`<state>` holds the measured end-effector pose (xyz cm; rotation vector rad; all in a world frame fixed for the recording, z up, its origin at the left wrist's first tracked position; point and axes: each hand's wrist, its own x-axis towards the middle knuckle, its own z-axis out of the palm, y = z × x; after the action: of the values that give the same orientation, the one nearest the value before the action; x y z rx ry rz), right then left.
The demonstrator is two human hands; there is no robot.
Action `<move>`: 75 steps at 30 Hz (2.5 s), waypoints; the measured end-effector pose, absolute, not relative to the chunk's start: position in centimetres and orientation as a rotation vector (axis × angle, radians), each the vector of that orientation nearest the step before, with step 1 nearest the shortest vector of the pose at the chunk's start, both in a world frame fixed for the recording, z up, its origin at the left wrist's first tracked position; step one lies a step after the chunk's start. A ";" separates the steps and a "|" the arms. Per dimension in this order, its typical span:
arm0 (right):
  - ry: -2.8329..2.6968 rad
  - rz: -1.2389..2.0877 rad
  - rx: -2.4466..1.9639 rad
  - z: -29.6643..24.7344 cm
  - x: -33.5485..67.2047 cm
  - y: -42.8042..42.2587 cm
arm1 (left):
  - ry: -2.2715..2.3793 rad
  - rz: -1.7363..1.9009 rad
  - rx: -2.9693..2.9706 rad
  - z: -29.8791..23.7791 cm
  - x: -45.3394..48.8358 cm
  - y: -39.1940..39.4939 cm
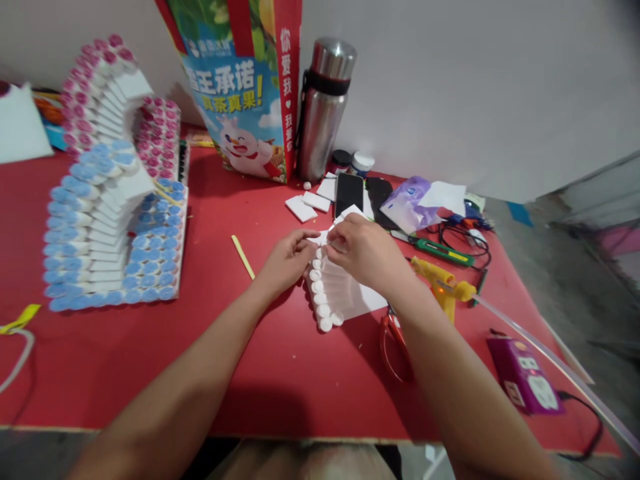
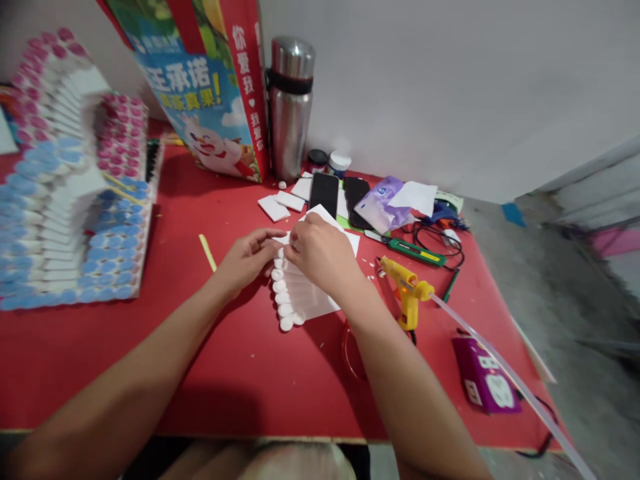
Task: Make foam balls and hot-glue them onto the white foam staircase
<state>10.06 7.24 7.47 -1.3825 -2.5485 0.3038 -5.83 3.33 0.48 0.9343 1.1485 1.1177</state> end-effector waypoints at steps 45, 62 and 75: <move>-2.551 0.455 -1.049 6.3 10.7 8.0 | 1.050 1.145 0.819 1.5 -5.7 2.8; -2.495 0.548 -0.969 6.6 11.8 7.6 | 1.129 1.146 0.806 1.1 -5.3 3.1; -2.553 0.473 -1.098 6.3 11.2 7.4 | 1.149 1.154 0.776 1.4 -5.1 3.0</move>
<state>11.18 7.45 6.33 -1.0976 -2.5529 0.4727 -5.10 3.02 1.36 0.7762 1.1493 1.1538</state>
